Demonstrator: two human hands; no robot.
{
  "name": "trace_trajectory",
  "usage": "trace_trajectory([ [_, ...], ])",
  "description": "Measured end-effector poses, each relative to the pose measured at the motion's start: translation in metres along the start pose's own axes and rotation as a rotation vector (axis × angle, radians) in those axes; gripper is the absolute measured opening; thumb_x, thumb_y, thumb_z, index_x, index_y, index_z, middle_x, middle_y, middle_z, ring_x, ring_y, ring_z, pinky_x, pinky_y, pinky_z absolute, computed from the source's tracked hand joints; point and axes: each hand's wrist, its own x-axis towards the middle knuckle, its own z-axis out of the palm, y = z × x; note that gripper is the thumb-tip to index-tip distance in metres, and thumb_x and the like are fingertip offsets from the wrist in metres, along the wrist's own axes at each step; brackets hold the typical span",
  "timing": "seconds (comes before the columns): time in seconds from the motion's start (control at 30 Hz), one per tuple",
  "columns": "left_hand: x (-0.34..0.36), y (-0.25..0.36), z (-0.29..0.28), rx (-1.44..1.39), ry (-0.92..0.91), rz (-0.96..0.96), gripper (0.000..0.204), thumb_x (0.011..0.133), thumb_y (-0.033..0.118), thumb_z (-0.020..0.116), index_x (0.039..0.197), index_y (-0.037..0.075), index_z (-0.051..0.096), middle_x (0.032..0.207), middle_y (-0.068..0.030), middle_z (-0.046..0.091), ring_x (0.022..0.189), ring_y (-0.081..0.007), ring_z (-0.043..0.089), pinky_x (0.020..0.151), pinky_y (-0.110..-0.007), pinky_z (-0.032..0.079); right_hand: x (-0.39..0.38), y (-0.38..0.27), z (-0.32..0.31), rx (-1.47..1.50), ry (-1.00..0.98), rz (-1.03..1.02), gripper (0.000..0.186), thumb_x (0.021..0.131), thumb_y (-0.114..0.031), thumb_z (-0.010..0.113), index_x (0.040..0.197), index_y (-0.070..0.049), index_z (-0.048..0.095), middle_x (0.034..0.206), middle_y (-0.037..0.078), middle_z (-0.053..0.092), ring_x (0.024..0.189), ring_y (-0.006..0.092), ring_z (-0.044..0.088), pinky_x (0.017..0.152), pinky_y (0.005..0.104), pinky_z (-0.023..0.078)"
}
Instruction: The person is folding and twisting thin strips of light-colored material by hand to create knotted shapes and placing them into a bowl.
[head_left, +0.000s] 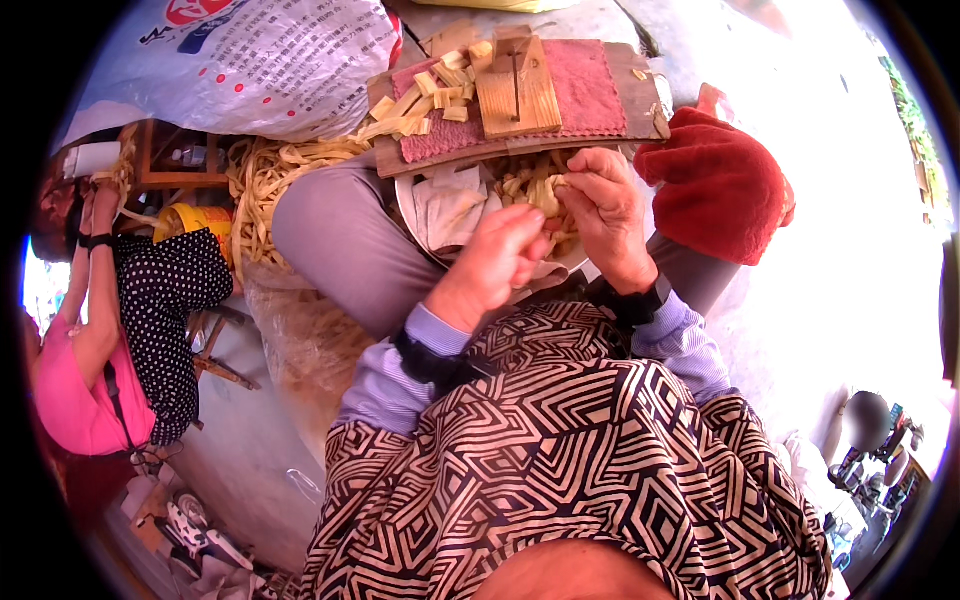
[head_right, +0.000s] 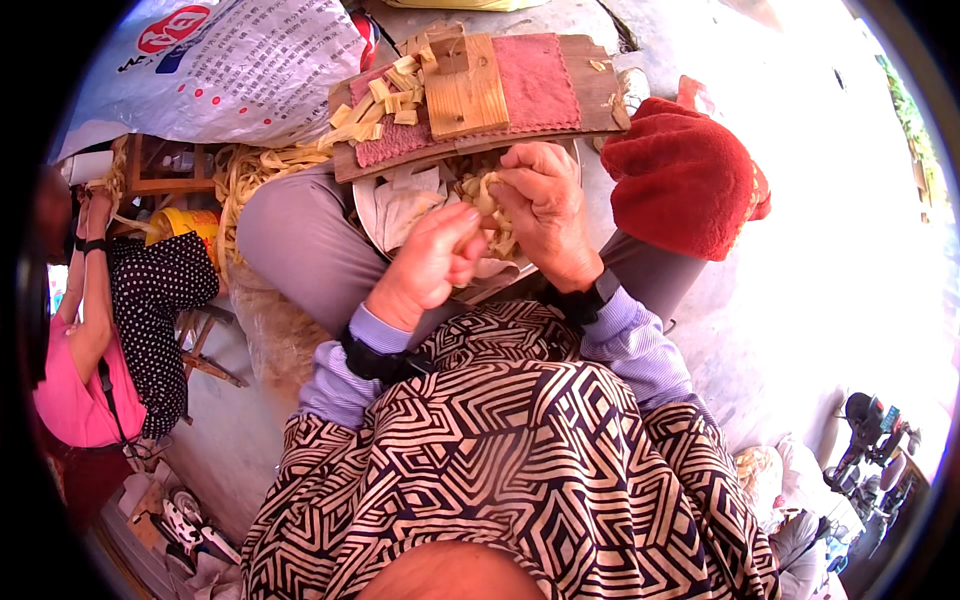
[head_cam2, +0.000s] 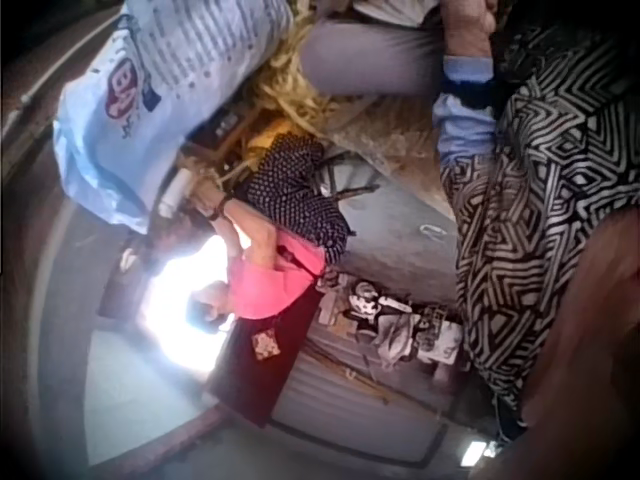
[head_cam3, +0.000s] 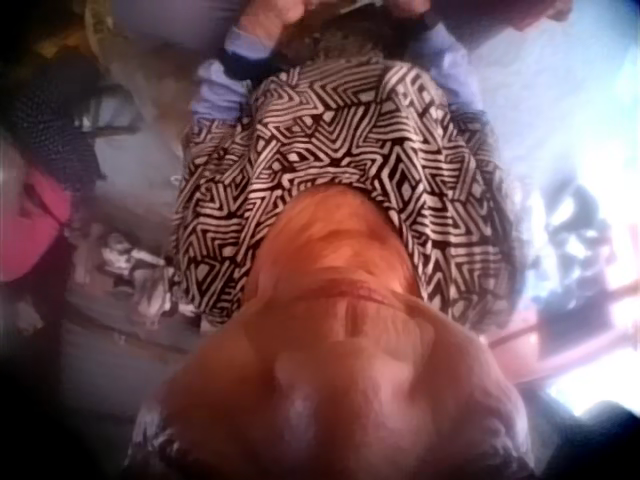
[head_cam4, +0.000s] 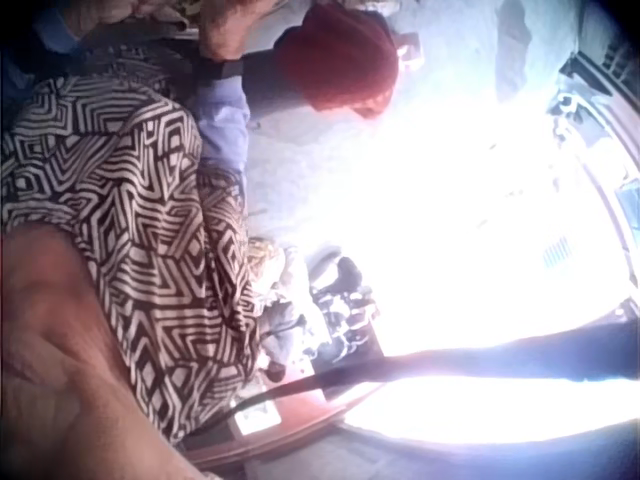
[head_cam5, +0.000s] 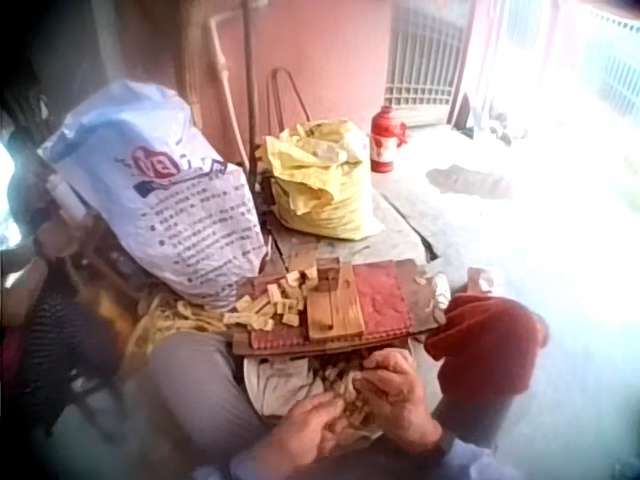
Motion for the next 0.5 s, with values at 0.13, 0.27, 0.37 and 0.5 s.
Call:
trace_trajectory([
  [0.13,-0.014,-0.001,-0.034,0.069,0.005,0.03,0.019,0.097,0.019,0.049,0.093,0.002,0.057,0.064,0.0029,0.044,0.045,-0.0025,0.028,0.038,-0.018,0.02,0.001,0.018,-0.007,0.314,0.175,0.352,0.005,0.079,0.001,0.068,0.084,0.001,0.066,0.095,0.003,0.058,0.089,0.0113,0.054,0.077,0.0249,0.045],
  [0.27,-0.009,0.001,-0.04,0.538,0.076,0.46,0.017,0.097,0.016,0.05,0.092,0.001,0.058,0.065,0.0046,0.044,0.051,-0.0032,0.035,0.044,-0.02,0.027,0.025,0.01,-0.046,0.379,-0.036,0.479,0.02,0.084,-0.008,0.066,0.103,-0.001,0.066,0.121,0.007,0.057,0.104,0.0137,0.055,0.089,0.0275,0.046],
  [0.37,-0.01,0.016,-0.021,1.048,0.216,0.792,0.008,0.091,0.011,0.057,0.09,0.003,0.058,0.069,-0.0035,0.054,0.058,-0.0169,0.053,0.051,-0.03,0.04,0.041,-0.004,-0.051,0.068,-0.167,0.154,0.029,0.085,-0.012,0.067,0.112,-0.001,0.063,0.121,0.01,0.057,0.105,0.0144,0.054,0.088,0.0296,0.047],
  [0.5,-0.013,0.038,0.011,1.367,0.283,1.141,0.007,0.081,0.009,0.062,0.085,0.007,0.056,0.075,-0.0095,0.058,0.066,-0.0321,0.059,0.054,-0.039,0.046,0.066,-0.019,-0.045,0.382,-0.693,0.445,0.032,0.088,-0.015,0.065,0.115,0.001,0.06,0.109,0.006,0.062,0.103,0.0154,0.057,0.09,0.027,0.045],
])
